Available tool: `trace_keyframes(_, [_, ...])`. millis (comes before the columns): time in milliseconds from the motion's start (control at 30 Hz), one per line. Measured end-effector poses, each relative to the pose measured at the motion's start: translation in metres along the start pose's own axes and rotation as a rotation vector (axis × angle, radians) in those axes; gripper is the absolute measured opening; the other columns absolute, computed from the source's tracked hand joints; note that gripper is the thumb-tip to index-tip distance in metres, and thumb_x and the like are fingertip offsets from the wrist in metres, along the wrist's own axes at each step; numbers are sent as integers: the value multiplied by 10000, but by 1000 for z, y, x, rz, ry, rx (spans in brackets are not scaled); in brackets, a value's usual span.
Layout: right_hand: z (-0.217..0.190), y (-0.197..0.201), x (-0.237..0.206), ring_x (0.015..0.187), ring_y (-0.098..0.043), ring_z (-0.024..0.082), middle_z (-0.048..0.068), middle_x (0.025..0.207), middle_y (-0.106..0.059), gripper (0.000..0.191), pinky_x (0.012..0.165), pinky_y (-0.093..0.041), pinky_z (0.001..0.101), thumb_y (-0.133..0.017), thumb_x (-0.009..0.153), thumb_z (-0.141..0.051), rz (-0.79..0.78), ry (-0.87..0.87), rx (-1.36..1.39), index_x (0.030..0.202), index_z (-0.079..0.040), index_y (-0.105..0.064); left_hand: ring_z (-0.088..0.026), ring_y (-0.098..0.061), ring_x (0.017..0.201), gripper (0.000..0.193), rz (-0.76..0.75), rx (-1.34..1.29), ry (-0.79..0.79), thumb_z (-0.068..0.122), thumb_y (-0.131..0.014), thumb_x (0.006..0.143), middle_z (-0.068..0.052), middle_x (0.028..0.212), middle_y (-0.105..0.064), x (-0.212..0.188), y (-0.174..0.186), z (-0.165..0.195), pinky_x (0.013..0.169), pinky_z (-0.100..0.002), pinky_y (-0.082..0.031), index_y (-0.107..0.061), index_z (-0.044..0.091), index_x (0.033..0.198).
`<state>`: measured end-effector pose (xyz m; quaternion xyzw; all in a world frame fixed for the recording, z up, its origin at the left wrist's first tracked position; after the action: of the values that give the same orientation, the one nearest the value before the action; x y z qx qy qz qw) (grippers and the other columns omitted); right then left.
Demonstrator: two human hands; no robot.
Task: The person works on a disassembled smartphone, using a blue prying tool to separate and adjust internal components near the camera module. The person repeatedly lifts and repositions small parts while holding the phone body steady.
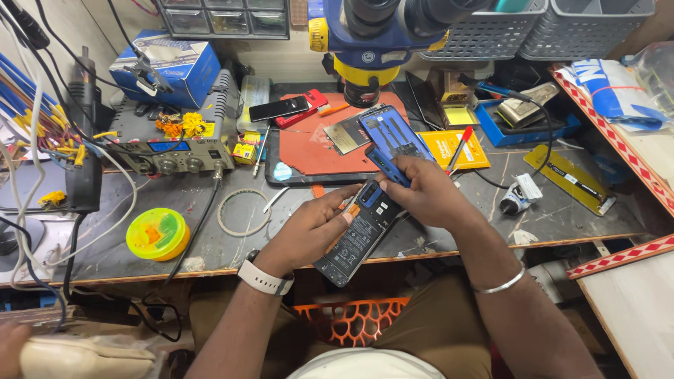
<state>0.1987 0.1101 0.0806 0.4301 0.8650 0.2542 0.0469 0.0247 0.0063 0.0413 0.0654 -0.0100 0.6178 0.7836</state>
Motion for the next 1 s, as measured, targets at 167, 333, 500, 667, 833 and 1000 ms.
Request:
trace_keyframes(167, [3, 7, -3, 745, -551, 43, -11, 807, -677, 169, 661, -479, 243, -726, 905, -145, 10, -73, -104, 1011, -13, -728, 2, -444, 606, 537, -34, -103, -17, 134, -504, 1020, 66, 754, -561, 0, -3, 0, 535, -200, -372, -417, 3, 1534])
trace_keyframes(333, [-5, 6, -4, 754, -580, 62, 4, 814, -694, 157, 688, -497, 255, -723, 891, -124, 3, -27, -155, 1001, -13, -730, -4, -441, 601, 551, -27, -51, -30, 140, -497, 1020, 53, 741, -554, 0, -2, 1, 533, -201, -374, -409, 12, 1548])
trace_keyframes(500, [-13, 7, -3, 729, -612, 98, 24, 796, -691, 151, 675, -508, 276, -748, 871, -130, 29, -19, -275, 976, -22, -736, -9, -499, 648, 541, 2, 36, -45, 141, -511, 1013, 56, 772, -591, -3, -1, 7, 583, -213, -429, -429, 11, 1532])
trace_keyframes(667, [-13, 9, 0, 681, -598, 83, 0, 750, -679, 133, 639, -504, 263, -777, 835, -123, 8, -138, -189, 922, -28, -746, -71, -469, 602, 550, 35, 187, 36, 150, -517, 995, -33, 689, -557, -5, 1, 8, 566, -255, -412, -475, 67, 1537])
trace_keyframes(833, [-5, 14, 10, 596, -553, 76, -3, 694, -646, 122, 535, -433, 244, -812, 779, -77, -46, -383, -51, 884, -30, -773, -37, -616, 780, 512, 2, 122, -63, 142, -527, 996, -16, 890, -716, -4, -1, 12, 711, -229, -519, -479, 34, 1495])
trace_keyframes(1000, [2, 15, 14, 499, -550, 93, 20, 652, -661, 169, 446, -397, 244, -806, 728, -11, -108, -455, 119, 890, -14, -759, -33, -582, 746, 517, -24, 55, -56, 132, -520, 996, 3, 875, -686, -4, -3, 11, 669, -229, -494, -467, 30, 1501])
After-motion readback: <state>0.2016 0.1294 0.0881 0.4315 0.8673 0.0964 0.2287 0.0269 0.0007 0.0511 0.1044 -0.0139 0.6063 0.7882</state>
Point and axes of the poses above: each hand's wrist, its own x-axis towards the middle knuckle, its own y-axis out of the back of the hand, z = x × y, the point moved 5 cm from there along x, towards the middle knuckle
